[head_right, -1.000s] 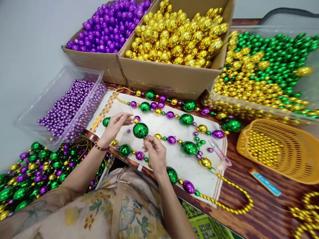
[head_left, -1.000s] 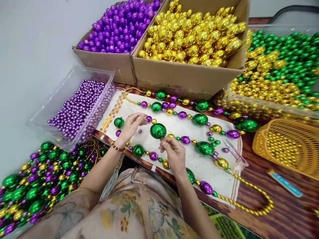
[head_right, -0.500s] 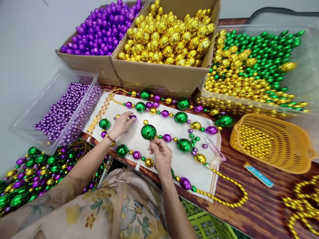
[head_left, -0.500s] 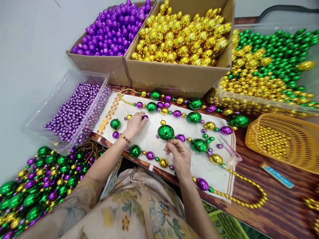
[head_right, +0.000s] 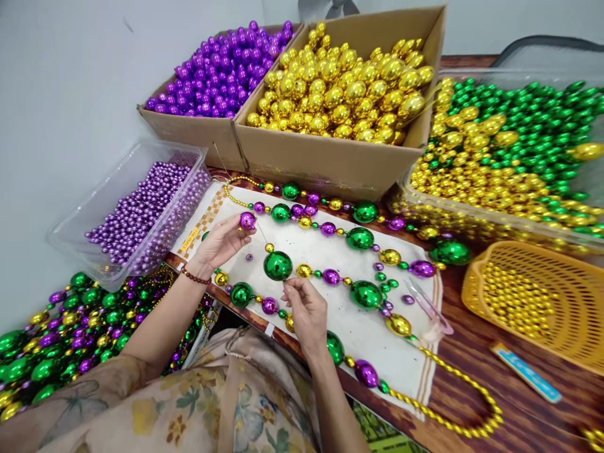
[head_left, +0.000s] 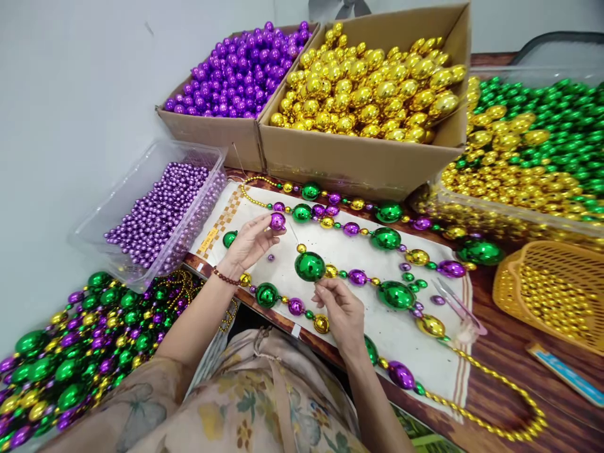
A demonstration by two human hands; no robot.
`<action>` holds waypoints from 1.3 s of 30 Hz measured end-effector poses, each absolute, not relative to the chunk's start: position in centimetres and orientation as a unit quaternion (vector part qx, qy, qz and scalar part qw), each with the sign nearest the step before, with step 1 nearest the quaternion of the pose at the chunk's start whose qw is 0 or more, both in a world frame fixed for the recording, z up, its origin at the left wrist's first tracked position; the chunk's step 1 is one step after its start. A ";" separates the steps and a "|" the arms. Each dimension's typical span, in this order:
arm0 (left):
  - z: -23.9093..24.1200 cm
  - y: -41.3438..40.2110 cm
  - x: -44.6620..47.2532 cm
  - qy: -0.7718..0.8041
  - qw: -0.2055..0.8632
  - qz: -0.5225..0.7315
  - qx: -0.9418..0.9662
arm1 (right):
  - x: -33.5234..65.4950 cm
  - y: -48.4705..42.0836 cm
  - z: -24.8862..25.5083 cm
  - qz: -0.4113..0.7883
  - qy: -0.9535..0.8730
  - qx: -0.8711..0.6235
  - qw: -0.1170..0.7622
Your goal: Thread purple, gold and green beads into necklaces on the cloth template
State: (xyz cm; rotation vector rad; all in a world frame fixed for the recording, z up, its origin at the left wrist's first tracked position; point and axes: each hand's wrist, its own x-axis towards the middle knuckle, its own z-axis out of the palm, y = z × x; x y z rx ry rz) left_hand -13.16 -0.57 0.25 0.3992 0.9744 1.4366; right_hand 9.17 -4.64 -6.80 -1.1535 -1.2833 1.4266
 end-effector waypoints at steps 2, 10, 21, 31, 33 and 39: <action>0.4 -0.6 -13.3 0.423 0.618 0.636 0.188 | 9.3 -4.8 -6.9 0.568 -0.527 -0.464 0.429; 0.9 -0.4 -13.2 0.424 0.608 0.638 0.209 | 9.3 -5.0 -7.2 0.563 -0.541 -0.466 0.417; 1.2 -0.7 -13.0 0.420 0.620 0.619 0.237 | 8.9 -5.0 -7.0 0.578 -0.524 -0.472 0.410; 2.1 -2.4 -10.3 0.433 0.557 0.643 0.298 | 7.2 -4.6 -6.7 0.610 -0.483 -0.448 0.440; 2.0 -2.5 -10.4 0.430 0.558 0.645 0.298 | 7.0 -4.7 -6.7 0.616 -0.488 -0.438 0.436; 1.4 -2.5 -11.0 0.431 0.561 0.644 0.292 | 6.8 -4.9 -6.4 0.618 -0.474 -0.451 0.436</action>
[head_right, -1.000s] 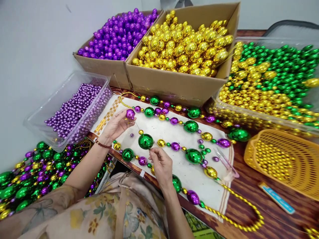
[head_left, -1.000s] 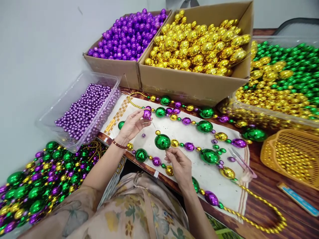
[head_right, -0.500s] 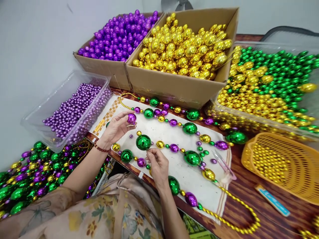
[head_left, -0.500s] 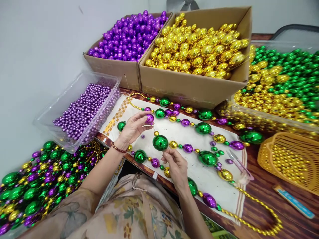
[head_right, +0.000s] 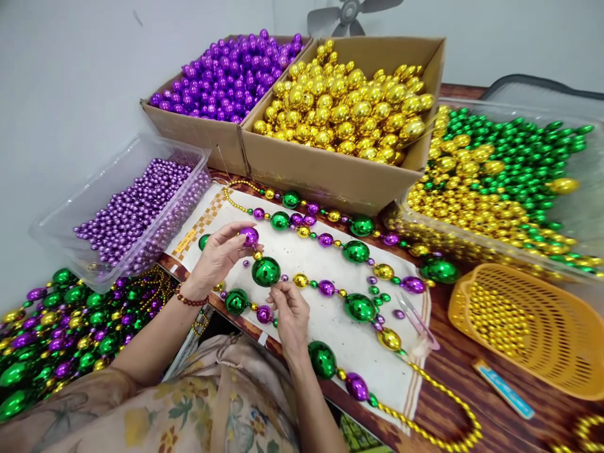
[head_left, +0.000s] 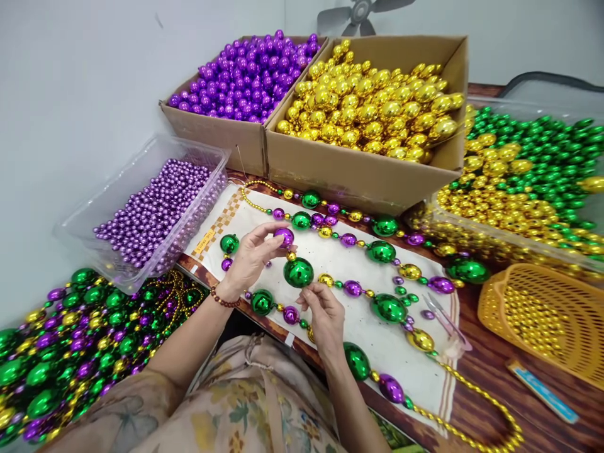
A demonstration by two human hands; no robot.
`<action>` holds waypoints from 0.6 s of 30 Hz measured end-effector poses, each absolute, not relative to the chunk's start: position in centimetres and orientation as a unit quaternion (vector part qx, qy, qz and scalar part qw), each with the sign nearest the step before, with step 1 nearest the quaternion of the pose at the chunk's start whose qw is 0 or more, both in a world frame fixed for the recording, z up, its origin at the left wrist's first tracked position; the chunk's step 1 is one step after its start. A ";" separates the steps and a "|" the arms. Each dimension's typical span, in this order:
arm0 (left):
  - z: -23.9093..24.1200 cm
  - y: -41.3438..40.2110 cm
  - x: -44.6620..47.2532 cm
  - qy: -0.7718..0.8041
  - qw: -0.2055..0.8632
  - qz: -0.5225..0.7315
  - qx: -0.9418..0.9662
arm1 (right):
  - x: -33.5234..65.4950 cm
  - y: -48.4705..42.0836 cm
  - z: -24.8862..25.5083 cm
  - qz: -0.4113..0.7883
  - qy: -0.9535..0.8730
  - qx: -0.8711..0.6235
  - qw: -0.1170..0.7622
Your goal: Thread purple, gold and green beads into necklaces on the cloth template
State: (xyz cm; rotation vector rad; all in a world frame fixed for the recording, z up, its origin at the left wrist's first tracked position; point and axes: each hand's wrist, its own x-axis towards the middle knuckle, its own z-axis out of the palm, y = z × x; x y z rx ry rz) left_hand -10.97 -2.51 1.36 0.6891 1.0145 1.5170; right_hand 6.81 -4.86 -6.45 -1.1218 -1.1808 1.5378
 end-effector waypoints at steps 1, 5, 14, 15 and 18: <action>1.3 -2.5 -11.0 0.432 0.562 0.646 0.285 | 6.8 -4.9 -6.4 0.625 -0.469 -0.451 0.431; 0.9 -2.5 -11.4 0.440 0.566 0.655 0.239 | 6.6 -5.1 -6.4 0.670 -0.457 -0.430 0.397; 0.4 -2.5 -11.6 0.437 0.586 0.645 0.224 | 6.3 -4.6 -6.6 0.687 -0.412 -0.432 0.414; 0.5 -2.5 -11.5 0.440 0.578 0.648 0.230 | 6.1 -4.7 -6.6 0.692 -0.402 -0.434 0.414; 0.6 -2.5 -11.4 0.446 0.556 0.658 0.242 | 5.7 -4.8 -6.7 0.718 -0.357 -0.428 0.417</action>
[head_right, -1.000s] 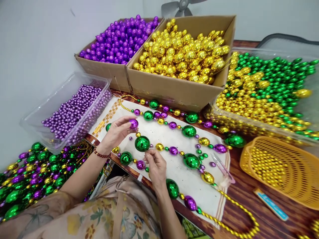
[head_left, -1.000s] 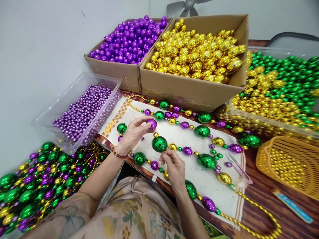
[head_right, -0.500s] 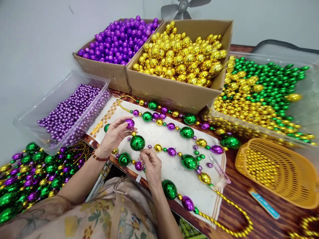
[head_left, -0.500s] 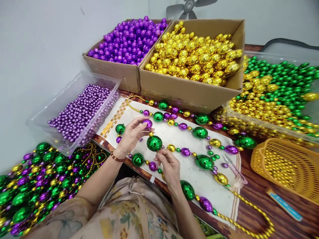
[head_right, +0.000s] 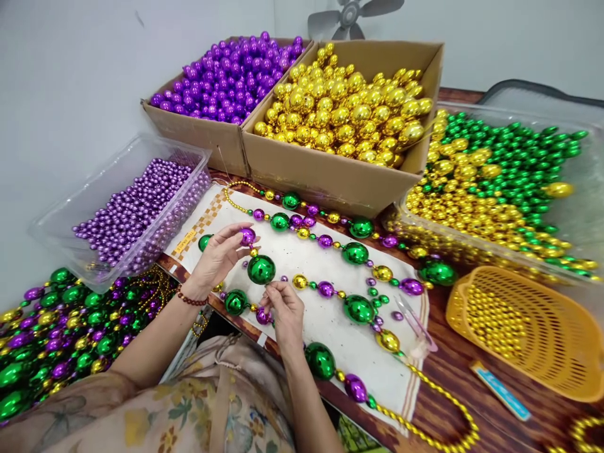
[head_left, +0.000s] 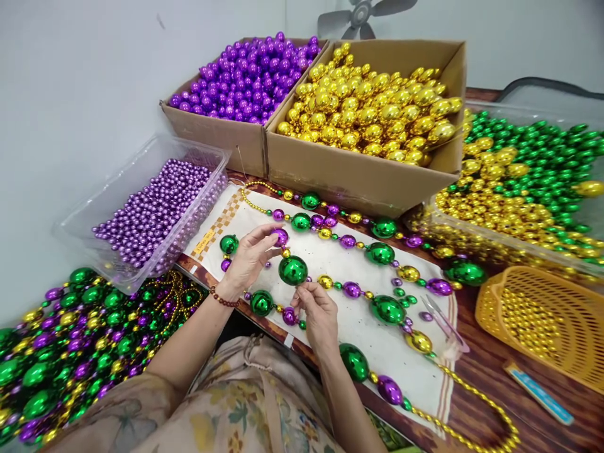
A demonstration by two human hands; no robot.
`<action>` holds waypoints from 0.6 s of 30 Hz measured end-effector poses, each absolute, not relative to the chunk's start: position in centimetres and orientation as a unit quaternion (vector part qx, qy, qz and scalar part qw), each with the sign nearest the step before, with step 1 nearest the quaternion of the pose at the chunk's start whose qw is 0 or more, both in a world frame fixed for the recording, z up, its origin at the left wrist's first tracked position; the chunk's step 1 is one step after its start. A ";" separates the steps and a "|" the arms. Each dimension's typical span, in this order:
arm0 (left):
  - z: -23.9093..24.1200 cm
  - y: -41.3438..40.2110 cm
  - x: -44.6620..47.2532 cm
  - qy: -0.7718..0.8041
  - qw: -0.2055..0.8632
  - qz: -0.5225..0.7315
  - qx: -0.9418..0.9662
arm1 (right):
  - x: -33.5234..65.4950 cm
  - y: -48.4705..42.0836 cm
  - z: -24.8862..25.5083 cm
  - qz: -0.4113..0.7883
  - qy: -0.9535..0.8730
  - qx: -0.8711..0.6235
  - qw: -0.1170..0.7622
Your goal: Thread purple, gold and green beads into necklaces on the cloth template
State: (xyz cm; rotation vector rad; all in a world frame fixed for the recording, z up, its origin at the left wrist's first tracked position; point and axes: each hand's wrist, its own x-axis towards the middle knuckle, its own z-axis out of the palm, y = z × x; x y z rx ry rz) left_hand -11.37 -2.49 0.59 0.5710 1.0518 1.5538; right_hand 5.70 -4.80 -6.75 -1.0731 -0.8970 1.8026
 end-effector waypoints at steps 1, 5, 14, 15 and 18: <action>0.6 -2.5 -11.4 0.445 0.556 0.659 0.242 | 5.6 -4.8 -6.8 0.728 -0.343 -0.422 0.418; 0.5 -2.6 -11.6 0.438 0.574 0.651 0.233 | 5.4 -4.1 -6.8 0.733 -0.322 -0.423 0.423; 0.0 -1.3 -13.3 0.510 0.484 0.662 0.261 | 6.4 -1.1 -6.3 0.736 -0.356 -0.446 0.364; 0.1 -1.2 -13.5 0.520 0.476 0.655 0.273 | 6.4 -0.8 -6.2 0.738 -0.362 -0.448 0.351; 0.2 -0.9 -14.1 0.548 0.437 0.640 0.315 | 6.3 0.2 -5.9 0.727 -0.384 -0.458 0.338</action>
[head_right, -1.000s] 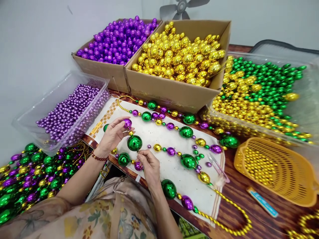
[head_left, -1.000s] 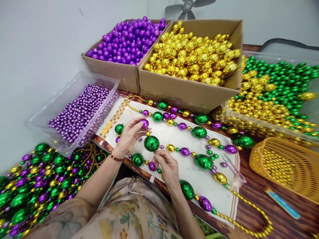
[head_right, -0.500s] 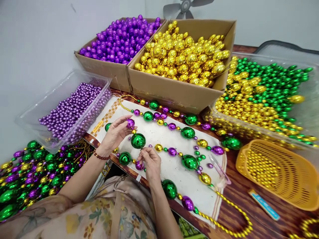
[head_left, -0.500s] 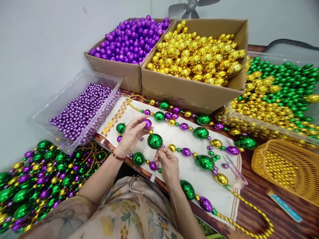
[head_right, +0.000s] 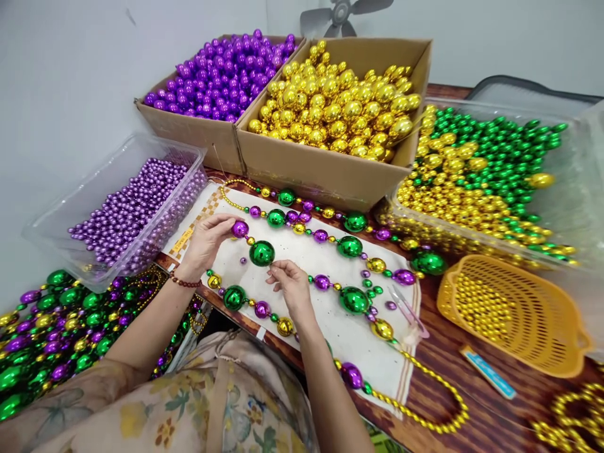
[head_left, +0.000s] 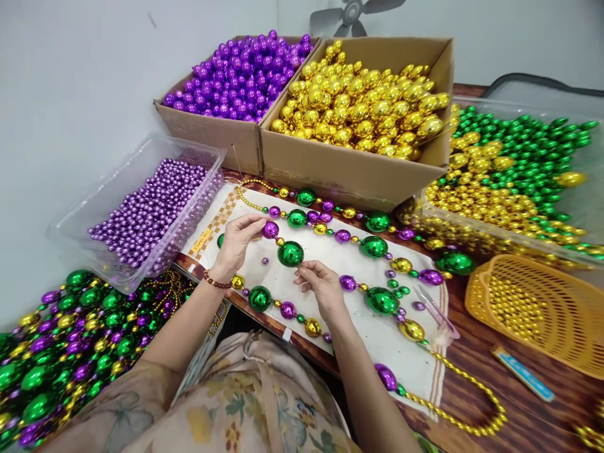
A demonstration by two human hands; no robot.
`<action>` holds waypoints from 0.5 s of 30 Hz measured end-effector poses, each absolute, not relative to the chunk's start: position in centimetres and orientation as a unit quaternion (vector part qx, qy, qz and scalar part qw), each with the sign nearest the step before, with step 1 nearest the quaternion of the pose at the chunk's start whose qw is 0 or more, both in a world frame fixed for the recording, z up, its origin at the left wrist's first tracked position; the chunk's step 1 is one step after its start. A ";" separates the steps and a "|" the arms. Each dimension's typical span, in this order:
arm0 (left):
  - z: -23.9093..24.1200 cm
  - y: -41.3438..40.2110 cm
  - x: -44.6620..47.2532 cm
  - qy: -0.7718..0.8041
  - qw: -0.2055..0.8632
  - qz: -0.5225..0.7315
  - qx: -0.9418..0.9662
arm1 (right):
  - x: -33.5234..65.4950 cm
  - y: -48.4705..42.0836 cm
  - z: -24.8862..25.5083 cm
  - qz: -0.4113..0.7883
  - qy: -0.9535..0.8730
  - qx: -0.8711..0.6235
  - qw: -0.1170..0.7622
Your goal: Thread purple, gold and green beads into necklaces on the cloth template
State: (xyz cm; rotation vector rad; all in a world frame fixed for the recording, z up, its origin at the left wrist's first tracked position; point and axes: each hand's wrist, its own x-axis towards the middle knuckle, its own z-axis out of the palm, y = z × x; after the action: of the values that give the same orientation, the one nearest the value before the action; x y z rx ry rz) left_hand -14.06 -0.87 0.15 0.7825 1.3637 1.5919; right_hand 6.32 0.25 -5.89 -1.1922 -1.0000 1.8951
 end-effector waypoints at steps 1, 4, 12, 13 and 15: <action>0.1 -0.8 -14.2 0.555 0.421 0.638 0.328 | 6.2 0.6 -5.8 0.719 -0.392 -0.463 0.339; 0.0 -0.4 -14.5 0.560 0.367 0.637 0.381 | 6.0 1.6 -5.7 0.700 -0.412 -0.477 0.336; 0.7 0.4 -14.2 0.631 0.168 0.531 0.540 | 5.6 4.2 -5.9 0.692 -0.443 -0.504 0.265; 0.8 0.4 -14.0 0.634 0.145 0.522 0.552 | 5.5 4.5 -6.0 0.689 -0.449 -0.507 0.257; 1.1 0.6 -13.6 0.633 0.114 0.506 0.575 | 5.4 5.0 -6.3 0.678 -0.462 -0.515 0.251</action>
State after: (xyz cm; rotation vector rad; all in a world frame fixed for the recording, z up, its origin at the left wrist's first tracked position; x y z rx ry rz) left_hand -13.64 0.62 1.09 1.6858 1.8546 1.4835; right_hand 5.43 4.97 -6.29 -1.4007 -1.2563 1.8443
